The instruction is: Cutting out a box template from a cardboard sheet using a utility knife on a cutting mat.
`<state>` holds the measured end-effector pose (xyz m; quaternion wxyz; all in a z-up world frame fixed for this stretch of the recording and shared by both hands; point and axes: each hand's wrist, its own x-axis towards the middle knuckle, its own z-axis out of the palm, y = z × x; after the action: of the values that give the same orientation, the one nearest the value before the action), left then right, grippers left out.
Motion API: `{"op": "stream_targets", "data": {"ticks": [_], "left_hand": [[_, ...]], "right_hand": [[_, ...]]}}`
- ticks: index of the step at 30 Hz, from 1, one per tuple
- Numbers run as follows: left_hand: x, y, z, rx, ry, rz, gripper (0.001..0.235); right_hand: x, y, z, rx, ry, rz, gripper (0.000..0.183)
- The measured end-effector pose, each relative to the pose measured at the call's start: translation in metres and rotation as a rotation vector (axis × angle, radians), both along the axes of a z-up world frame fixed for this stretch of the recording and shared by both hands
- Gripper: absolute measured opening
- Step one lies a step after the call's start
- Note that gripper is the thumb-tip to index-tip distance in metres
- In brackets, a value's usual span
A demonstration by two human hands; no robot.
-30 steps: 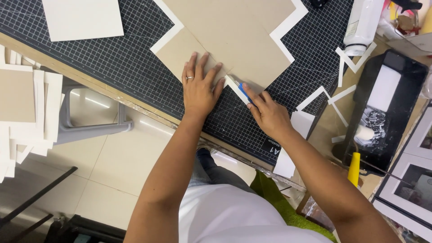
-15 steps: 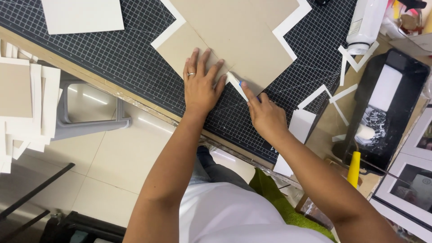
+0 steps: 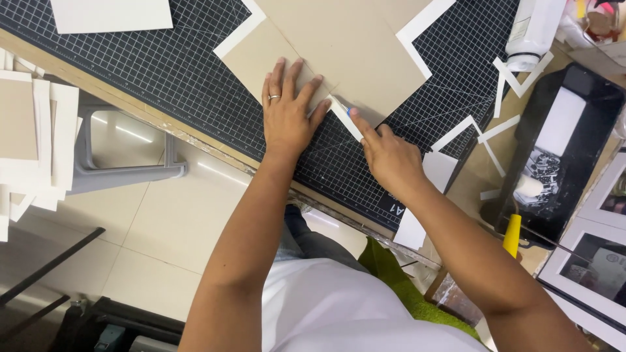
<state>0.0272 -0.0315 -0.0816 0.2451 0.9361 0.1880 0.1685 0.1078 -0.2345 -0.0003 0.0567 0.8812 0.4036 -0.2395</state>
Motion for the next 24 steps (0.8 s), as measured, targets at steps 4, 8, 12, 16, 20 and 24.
{"op": "stream_targets", "data": {"ticks": [4, 8, 12, 16, 20, 24], "left_hand": [[0.000, 0.000, 0.001, -0.003, -0.012, 0.002, 0.047], [0.000, 0.000, 0.002, 0.005, -0.019, 0.001, 0.047], [-0.001, 0.000, 0.000, 0.008, -0.043, -0.002, 0.045], [-0.001, 0.001, -0.001, 0.012, -0.013, -0.004, 0.047], [0.000, 0.001, 0.002, -0.003, 0.003, -0.008, 0.047], [0.000, 0.001, 0.001, 0.001, 0.009, -0.011, 0.047]], "right_hand": [[0.000, -0.006, -0.003, 0.008, 0.011, -0.015, 0.067], [-0.001, -0.012, -0.004, 0.021, 0.010, -0.005, 0.065], [-0.002, -0.014, -0.003, 0.004, 0.011, -0.008, 0.063], [-0.004, -0.015, 0.004, -0.038, 0.026, -0.025, 0.061], [-0.004, -0.020, 0.006, -0.085, 0.049, -0.041, 0.062], [-0.006, -0.033, -0.003, -0.032, 0.022, -0.030, 0.062]]}}
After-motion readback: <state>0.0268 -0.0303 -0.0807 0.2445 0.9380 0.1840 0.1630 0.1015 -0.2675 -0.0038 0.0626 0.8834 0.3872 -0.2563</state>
